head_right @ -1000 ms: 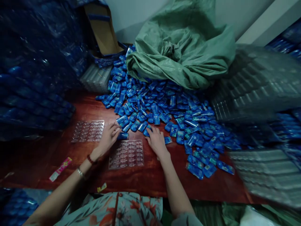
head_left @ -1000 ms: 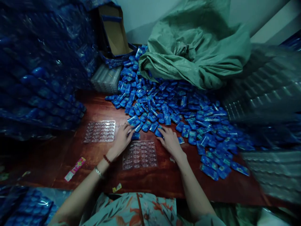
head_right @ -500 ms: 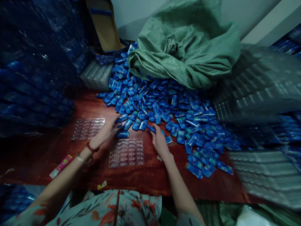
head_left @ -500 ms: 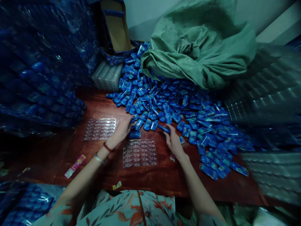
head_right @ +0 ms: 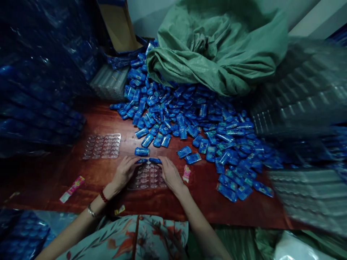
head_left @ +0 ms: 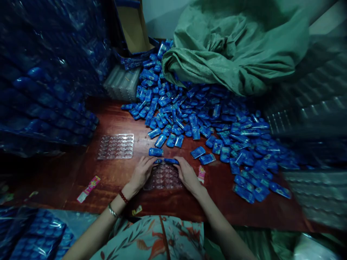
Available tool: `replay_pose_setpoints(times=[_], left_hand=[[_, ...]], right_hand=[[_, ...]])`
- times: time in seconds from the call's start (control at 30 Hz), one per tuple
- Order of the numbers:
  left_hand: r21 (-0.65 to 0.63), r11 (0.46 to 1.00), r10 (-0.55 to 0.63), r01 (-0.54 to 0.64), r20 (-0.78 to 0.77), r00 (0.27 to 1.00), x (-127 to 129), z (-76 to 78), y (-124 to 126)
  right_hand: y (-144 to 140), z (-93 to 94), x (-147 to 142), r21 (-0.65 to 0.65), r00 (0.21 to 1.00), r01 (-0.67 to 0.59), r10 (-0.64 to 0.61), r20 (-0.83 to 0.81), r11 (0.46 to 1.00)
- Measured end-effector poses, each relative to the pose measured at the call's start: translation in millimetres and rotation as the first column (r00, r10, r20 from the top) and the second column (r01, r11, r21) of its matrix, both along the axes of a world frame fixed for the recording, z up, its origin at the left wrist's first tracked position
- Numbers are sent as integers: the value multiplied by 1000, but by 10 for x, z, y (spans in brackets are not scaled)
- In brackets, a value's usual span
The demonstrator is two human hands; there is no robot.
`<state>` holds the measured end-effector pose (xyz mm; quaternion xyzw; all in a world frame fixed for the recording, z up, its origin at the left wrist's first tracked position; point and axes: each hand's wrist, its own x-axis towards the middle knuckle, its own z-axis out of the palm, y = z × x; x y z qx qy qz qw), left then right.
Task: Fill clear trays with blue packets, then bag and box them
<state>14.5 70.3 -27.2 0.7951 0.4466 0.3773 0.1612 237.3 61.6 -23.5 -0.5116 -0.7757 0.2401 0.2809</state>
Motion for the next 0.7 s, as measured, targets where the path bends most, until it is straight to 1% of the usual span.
replay_pose_setpoints(times=[0.1, 0.17, 0.23, 0.3, 0.37, 0.47, 0.57, 0.7], left_hand=[[0, 995, -98, 99, -161, 982, -4, 103, 19], [-40, 990, -142, 137, -248, 958, 33, 204, 46], [-119, 981, -188, 156, -345, 920, 98, 299, 80], [-208, 967, -230, 150, -443, 867, 176, 364, 110], [-269, 955, -252, 127, -502, 827, 243, 389, 129], [-297, 950, -244, 100, -500, 831, 283, 366, 136], [-303, 948, -232, 95, -457, 859, 259, 310, 121], [-281, 956, -189, 88, -359, 914, 217, 205, 77]], right_hand=[[-16, 75, 25, -2, 982, -51, 50, 183, 999], [-8, 195, 1, -23, 935, -111, 112, 337, 994], [4, 345, -61, -56, 866, -145, 154, 476, 988], [11, 489, -148, -77, 808, -139, 158, 568, 987], [9, 597, -229, -72, 788, -105, 127, 603, 992], [9, 684, -285, -41, 816, -89, 97, 570, 995], [41, 717, -286, -22, 838, -131, 123, 531, 991], [103, 721, -358, -51, 822, -146, 150, 550, 988]])
